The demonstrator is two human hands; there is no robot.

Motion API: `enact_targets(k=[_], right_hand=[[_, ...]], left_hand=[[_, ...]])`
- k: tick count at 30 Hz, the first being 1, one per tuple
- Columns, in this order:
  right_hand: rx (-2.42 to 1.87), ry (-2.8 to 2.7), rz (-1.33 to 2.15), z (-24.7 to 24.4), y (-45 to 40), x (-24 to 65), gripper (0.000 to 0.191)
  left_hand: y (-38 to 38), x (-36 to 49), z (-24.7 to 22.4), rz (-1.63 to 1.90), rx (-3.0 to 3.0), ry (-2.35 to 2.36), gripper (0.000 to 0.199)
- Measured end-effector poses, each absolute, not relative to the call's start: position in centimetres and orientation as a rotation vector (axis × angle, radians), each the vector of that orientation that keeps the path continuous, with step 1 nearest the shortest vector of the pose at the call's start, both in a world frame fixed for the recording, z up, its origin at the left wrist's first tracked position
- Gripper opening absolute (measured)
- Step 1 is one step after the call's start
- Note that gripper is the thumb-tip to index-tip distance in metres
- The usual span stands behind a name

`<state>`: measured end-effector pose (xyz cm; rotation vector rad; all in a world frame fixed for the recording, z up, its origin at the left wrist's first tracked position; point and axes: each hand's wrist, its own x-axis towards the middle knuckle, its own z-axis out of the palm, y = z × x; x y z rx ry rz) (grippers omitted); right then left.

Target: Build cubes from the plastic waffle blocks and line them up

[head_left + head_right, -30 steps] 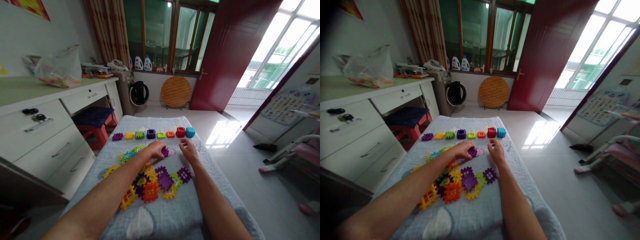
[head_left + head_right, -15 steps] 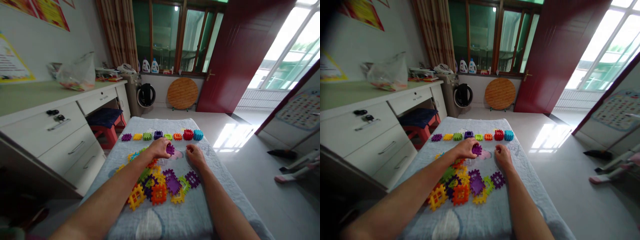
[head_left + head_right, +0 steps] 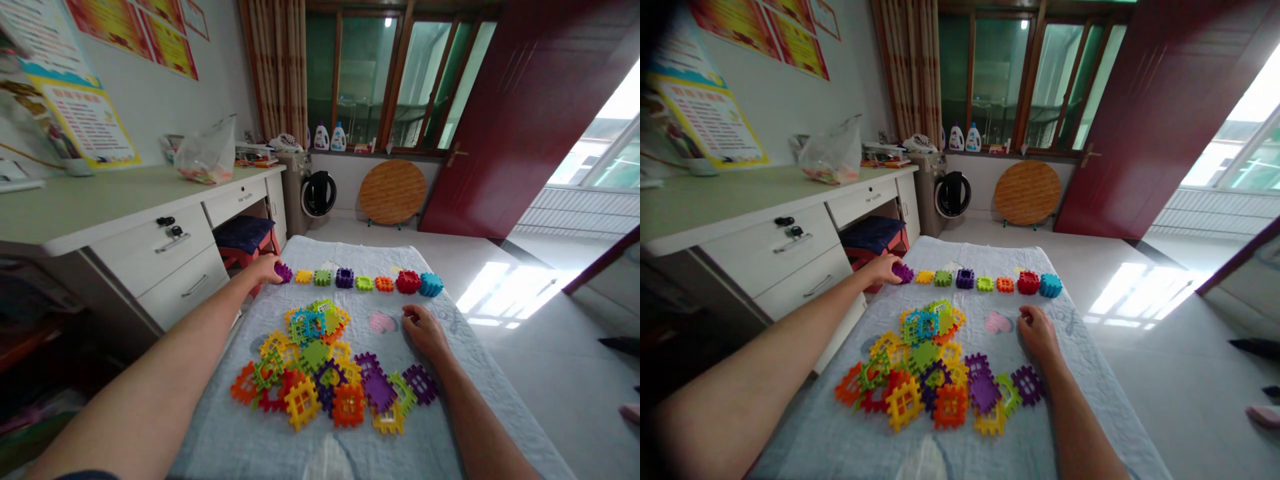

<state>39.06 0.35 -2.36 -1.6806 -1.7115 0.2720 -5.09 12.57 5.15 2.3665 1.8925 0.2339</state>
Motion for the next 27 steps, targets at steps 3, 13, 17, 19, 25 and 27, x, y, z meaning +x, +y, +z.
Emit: enact_targets(k=[3,13,17,19,25,27], right_hand=[[-1.677,-1.713,0.275,-2.5,0.3,39.1,0.030],[-1.679,-1.726,0.281,-2.5,0.5,39.2,0.030],[-1.678,-1.721,0.282,-2.5,0.4,39.1,0.029],[-1.679,-1.720,0.284,-2.5,0.3,39.0,0.029],[-1.671,-1.711,0.283,-2.4,0.2,39.0,0.028],[-1.665,-1.718,0.285,-2.5,0.2,39.1,0.029]], left_hand=[[13.4,-5.0,4.4,0.185,2.349,1.896,0.046],[14.9,-4.5,3.5,0.044,2.326,1.849,0.046],[15.2,-4.5,3.4,0.008,2.335,1.835,0.052],[15.3,-4.5,3.3,-0.002,2.339,1.832,0.055],[15.3,-4.6,3.4,-0.012,2.316,1.844,0.064],[15.2,-4.7,3.4,-0.007,2.303,1.848,0.070]])
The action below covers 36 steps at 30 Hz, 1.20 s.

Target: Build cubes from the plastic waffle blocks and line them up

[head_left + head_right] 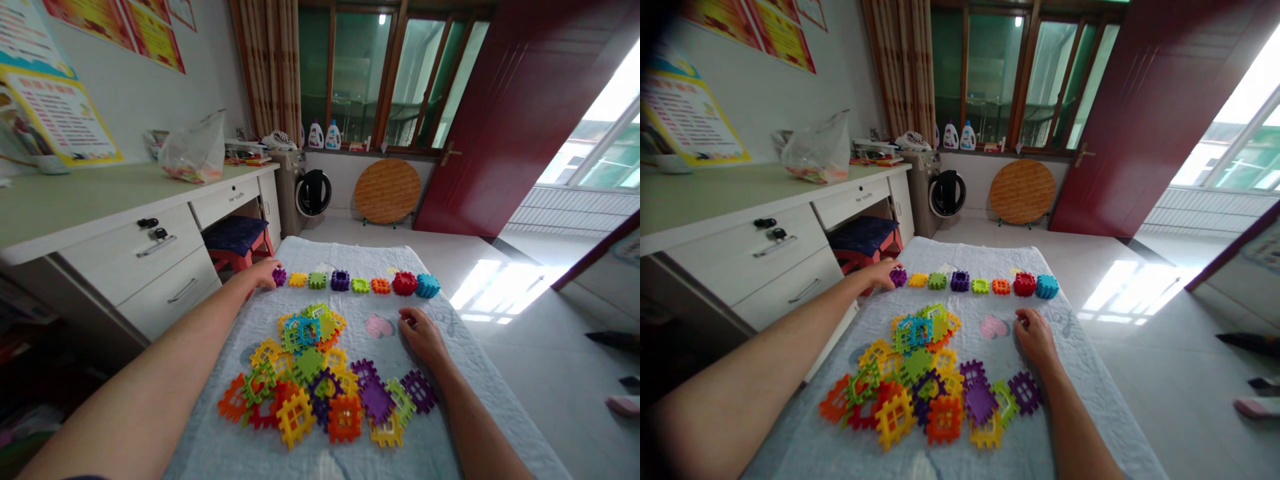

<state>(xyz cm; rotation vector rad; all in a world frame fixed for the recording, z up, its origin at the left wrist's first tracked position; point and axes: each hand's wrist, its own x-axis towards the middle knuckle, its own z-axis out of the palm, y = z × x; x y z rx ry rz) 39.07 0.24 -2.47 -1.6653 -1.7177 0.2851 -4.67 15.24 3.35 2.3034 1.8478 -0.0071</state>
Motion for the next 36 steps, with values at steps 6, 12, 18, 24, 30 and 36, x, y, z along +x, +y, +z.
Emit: enact_targets(k=[6,12,18,24,30,36], right_hand=[[-1.676,-1.727,0.274,-2.6,0.2,39.1,0.028],[-1.684,-1.727,0.272,-2.3,0.2,39.0,0.029],[-1.690,-1.717,0.276,-2.2,0.2,38.9,0.028],[-1.676,-1.723,0.280,-2.3,0.2,39.0,0.030],[-1.661,-1.730,0.274,-2.3,0.2,39.1,0.027],[-1.671,-1.727,0.272,-2.6,0.4,39.1,0.025]], left_hand=[[15.4,-4.7,3.6,-0.001,2.309,1.787,0.066],[15.6,-5.1,3.9,0.019,2.295,1.770,0.061],[15.8,-5.4,3.5,0.020,2.274,1.786,0.061],[15.6,-5.4,3.0,0.045,2.271,1.810,0.075],[13.6,-5.1,4.7,0.151,2.342,1.807,0.084],[6.9,-3.1,4.3,0.457,2.575,1.563,0.060]])
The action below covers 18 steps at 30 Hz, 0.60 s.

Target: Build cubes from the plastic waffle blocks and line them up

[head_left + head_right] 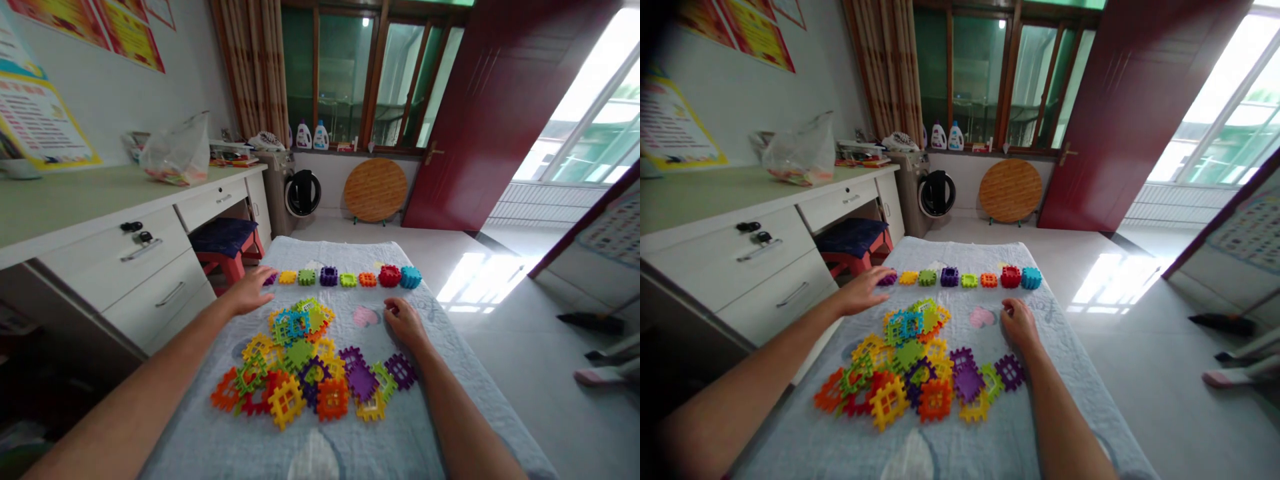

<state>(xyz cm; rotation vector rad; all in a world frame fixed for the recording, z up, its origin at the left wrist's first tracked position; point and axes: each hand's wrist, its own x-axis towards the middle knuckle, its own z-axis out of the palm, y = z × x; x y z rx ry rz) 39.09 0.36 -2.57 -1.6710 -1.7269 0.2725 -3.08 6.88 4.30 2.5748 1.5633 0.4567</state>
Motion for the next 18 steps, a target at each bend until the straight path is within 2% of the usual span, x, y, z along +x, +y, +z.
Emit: enact_targets(k=[3,9,18], right_hand=[[-1.671,-1.718,0.278,-2.6,0.3,39.1,0.025],[-1.652,-1.719,0.270,-2.6,0.3,39.2,0.025],[-1.665,-1.770,0.279,-2.4,0.4,39.4,0.025]], left_hand=[[4.5,-3.5,3.3,0.479,2.504,1.686,0.051],[5.6,-6.7,2.8,0.424,2.177,2.090,0.050],[1.7,-2.6,1.8,0.428,2.253,1.855,0.046]])
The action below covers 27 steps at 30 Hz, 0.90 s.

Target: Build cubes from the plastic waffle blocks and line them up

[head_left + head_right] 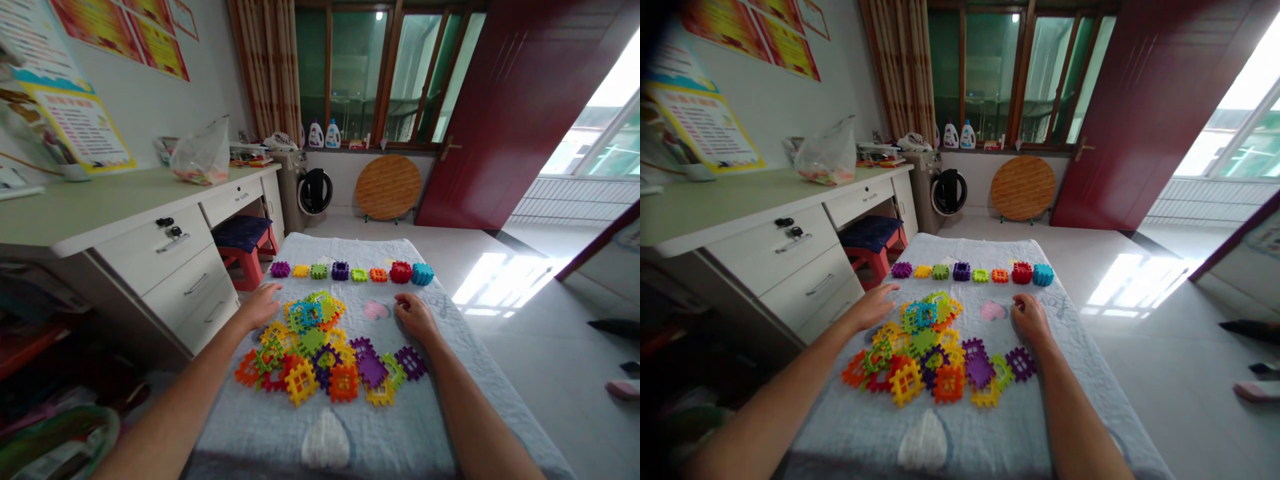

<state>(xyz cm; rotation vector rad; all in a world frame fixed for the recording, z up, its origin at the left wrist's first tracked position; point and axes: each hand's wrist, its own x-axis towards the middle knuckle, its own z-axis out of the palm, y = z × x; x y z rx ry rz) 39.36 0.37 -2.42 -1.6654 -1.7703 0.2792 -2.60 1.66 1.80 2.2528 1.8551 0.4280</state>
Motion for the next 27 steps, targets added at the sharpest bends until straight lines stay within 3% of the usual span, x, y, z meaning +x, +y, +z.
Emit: enact_targets(k=[17,27], right_hand=[[-1.613,-1.833,0.369,-1.0,-0.6,38.0,0.027],[-1.363,-2.070,0.375,-0.4,-1.4,35.4,0.023]], left_hand=[[-1.9,2.1,0.8,0.500,2.288,1.632,0.050],[-1.0,2.8,2.6,0.477,2.298,1.725,0.040]])
